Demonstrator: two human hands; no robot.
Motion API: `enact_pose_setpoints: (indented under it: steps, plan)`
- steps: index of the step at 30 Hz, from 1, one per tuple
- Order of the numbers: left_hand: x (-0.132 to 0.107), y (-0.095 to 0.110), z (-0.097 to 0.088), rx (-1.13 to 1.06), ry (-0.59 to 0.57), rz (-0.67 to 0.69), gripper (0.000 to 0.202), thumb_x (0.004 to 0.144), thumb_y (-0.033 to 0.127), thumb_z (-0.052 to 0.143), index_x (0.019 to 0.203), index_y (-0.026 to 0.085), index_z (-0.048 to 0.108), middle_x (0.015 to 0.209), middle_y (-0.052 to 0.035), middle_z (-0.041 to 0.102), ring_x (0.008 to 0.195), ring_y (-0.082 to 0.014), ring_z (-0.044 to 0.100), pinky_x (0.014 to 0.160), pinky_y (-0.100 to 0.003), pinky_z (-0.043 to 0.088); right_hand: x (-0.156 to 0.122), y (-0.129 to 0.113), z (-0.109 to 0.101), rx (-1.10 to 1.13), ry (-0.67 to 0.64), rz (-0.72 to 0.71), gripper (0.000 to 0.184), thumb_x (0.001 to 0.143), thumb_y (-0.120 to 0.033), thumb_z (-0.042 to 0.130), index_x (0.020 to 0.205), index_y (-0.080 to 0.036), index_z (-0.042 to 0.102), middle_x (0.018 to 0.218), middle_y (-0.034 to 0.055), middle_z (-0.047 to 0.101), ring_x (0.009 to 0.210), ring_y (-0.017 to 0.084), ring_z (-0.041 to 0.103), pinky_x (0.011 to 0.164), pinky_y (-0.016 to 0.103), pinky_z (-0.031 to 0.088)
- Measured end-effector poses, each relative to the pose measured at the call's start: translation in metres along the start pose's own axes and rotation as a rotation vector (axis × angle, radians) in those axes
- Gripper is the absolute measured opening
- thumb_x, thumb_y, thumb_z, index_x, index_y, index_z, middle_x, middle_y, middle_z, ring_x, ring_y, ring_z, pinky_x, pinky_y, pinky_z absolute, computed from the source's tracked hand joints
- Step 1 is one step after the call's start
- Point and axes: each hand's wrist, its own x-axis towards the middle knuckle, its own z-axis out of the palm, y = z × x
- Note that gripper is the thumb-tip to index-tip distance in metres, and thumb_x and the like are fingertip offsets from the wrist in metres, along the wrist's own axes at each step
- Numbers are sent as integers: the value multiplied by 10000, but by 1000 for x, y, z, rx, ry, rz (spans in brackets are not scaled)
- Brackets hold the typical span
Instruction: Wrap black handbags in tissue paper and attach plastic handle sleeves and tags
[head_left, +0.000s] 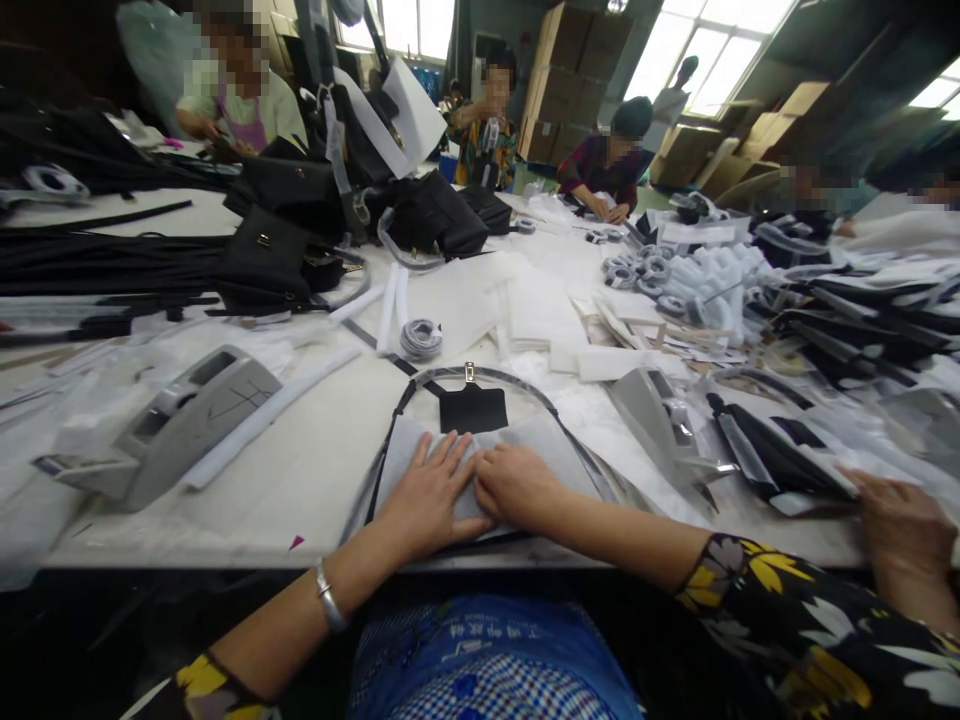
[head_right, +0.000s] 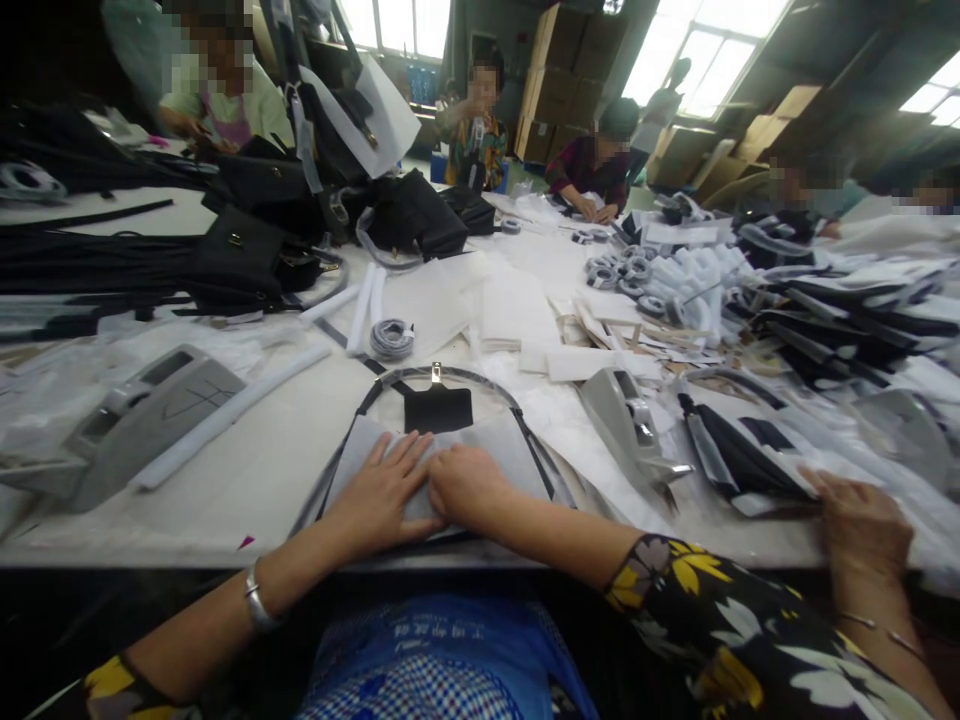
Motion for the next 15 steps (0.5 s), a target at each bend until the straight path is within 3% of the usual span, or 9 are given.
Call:
enact_pose_setpoints:
  steps: [3,6,10,13,15]
  plan:
    - [-1,-1,1,-4,6,0,931,839,802,410,1511,159,354,1600,-187,272,1484,-380,218,1197,-615,93,5,12,-10,84,-14,47,256,896,-353,576,857,-167,747,798,92,745,735,224,675,644,290,441]
    - [0,-2,3,-6,14,3,933,836,817,381,1514,177,354,1596,-191,279,1480,-388,226,1191,-626,100,25,37,-24,178,77,100,383,945,-481,531,780,-211,747,768,48,747,766,198,691,672,263,456]
    - [0,-3,4,3,33,9,935,832,812,399,1523,185,339,1592,-202,279,1471,-405,239,1176,-649,119,73,66,-34,284,291,244,275,955,-361,569,1086,-177,725,1075,100,751,1012,236,693,868,306,500]
    - [0,-3,4,7,51,13,930,829,805,422,1520,187,343,1584,-199,304,1462,-400,267,1171,-647,146,99,73,-34,400,314,235,325,914,-281,638,1205,-144,682,1057,105,763,971,239,723,856,319,551]
    - [-1,-4,3,2,63,13,921,827,799,438,1518,196,348,1578,-195,322,1454,-397,288,1169,-644,162,98,72,-35,483,338,188,368,923,-228,618,1278,-135,642,1036,90,771,960,218,734,864,310,572]
